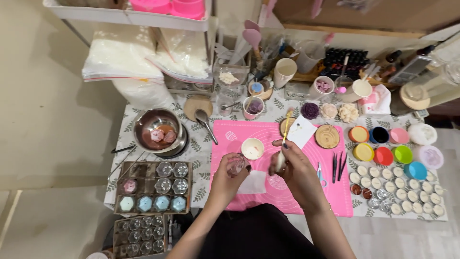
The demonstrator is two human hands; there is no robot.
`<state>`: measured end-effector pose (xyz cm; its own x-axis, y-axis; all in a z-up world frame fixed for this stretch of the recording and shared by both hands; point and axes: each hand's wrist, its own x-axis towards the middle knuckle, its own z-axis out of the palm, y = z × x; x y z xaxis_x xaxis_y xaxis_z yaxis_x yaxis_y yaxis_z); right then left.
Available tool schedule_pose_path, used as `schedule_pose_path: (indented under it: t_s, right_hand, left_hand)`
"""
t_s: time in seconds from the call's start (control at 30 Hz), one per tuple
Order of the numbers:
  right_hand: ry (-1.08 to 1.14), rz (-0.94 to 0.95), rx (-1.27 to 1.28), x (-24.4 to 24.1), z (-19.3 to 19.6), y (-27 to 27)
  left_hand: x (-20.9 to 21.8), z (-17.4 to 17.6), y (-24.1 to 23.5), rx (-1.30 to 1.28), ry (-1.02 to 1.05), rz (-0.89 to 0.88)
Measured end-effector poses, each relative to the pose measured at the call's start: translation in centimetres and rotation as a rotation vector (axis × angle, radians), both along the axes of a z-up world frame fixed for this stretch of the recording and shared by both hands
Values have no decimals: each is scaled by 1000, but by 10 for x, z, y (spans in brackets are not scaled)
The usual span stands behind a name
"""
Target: Preparing and assembling decorative wax candles, including tool cleaning and component placement.
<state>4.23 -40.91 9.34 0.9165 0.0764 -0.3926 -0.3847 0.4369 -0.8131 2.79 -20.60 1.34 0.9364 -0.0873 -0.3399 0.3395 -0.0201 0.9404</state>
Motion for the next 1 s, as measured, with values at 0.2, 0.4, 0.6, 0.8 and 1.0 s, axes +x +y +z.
schedule_pose_path:
  t_s: [0.2, 0.4, 0.6, 0.8, 1.0]
  right_hand:
    - [50, 28, -22, -7, 21, -27]
    - [-124, 224, -510, -1, 48, -30]
    - [-161, -189, -497, -6, 52, -42]
    - [-310, -354, -173, -12, 46, -48]
    - [-796, -118, -388, -31, 81, 0]
  left_hand:
    - [-9, 24, -17, -316, -40, 79]
    - [-14, 67, -15, -215, -221, 120]
    - [-19, 82, -17, -105, -196, 123]
    - [-17, 103, -15, -127, -239, 70]
    - [-15, 113, -7, 109, -388, 60]
